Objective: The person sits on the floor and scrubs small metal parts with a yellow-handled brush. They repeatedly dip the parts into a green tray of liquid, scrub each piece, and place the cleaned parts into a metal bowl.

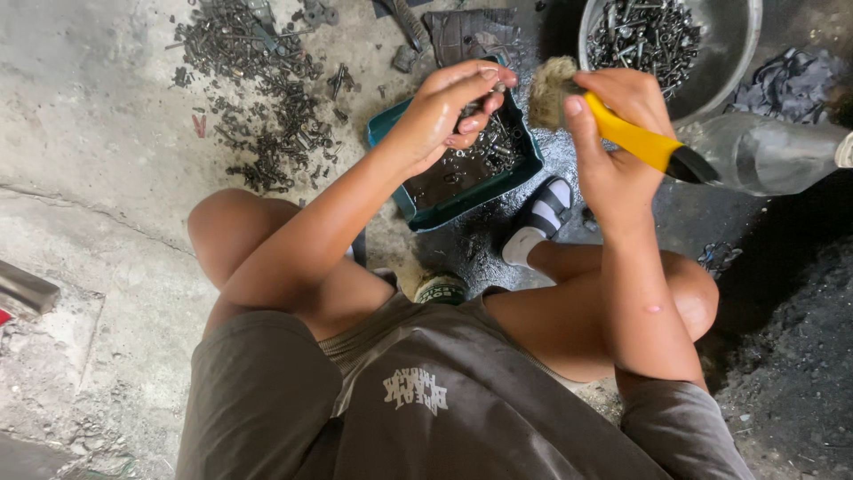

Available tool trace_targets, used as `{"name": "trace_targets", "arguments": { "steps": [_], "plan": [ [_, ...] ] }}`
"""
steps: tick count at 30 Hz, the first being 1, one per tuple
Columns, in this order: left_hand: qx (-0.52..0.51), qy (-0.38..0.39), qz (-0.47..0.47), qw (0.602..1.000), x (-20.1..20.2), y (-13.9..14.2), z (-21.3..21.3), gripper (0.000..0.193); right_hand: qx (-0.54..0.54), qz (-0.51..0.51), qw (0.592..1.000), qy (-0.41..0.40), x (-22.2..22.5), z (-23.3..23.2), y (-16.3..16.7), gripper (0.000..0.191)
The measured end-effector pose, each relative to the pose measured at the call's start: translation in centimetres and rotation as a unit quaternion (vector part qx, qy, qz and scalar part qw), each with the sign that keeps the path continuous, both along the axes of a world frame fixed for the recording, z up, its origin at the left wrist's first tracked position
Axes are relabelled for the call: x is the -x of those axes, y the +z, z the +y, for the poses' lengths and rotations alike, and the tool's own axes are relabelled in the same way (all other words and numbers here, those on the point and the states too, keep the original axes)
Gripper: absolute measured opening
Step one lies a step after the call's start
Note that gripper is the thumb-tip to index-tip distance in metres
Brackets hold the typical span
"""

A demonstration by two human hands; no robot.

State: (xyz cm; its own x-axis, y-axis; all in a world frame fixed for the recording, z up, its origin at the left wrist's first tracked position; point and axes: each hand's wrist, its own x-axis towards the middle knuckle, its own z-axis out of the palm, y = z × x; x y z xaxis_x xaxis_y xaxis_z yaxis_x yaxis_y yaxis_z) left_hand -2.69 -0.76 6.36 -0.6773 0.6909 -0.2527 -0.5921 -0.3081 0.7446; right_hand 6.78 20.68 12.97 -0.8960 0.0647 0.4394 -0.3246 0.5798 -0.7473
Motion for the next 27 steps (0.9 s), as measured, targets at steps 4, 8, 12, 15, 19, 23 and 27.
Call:
{"name": "trace_targets", "arguments": {
  "steps": [4,8,12,15,19,23,27],
  "plan": [
    [0.003,0.022,0.008,1.000,-0.2,-0.2,0.4,0.020,-0.021,0.019,0.999,-0.025,-0.6,-0.8,0.3,0.018],
    [0.013,0.044,0.027,0.999,-0.5,-0.8,0.7,0.021,-0.058,0.078,0.995,0.033,-0.6,-1.8,-0.2,0.022],
    [0.023,0.010,0.034,0.999,-0.7,-0.9,0.1,0.018,-0.080,0.073,0.994,0.004,0.6,-1.7,-0.7,0.021],
    [0.018,0.006,0.058,0.998,-0.7,-0.9,-0.2,0.019,-0.111,0.083,0.990,-0.024,0.6,-1.4,-0.4,0.023],
    [0.000,0.005,0.056,0.998,-1.1,-1.4,0.5,0.021,-0.100,0.071,0.992,0.025,0.1,-2.3,-0.2,0.032],
    [0.034,-0.016,0.043,0.998,-1.8,-2.1,0.9,0.028,-0.215,0.055,0.975,0.017,0.3,-3.3,-0.4,0.035],
    [0.037,-0.051,0.097,0.993,-2.0,-1.7,0.3,0.033,-0.219,0.055,0.974,0.020,0.3,-3.1,-0.6,0.030]
  ]
}}
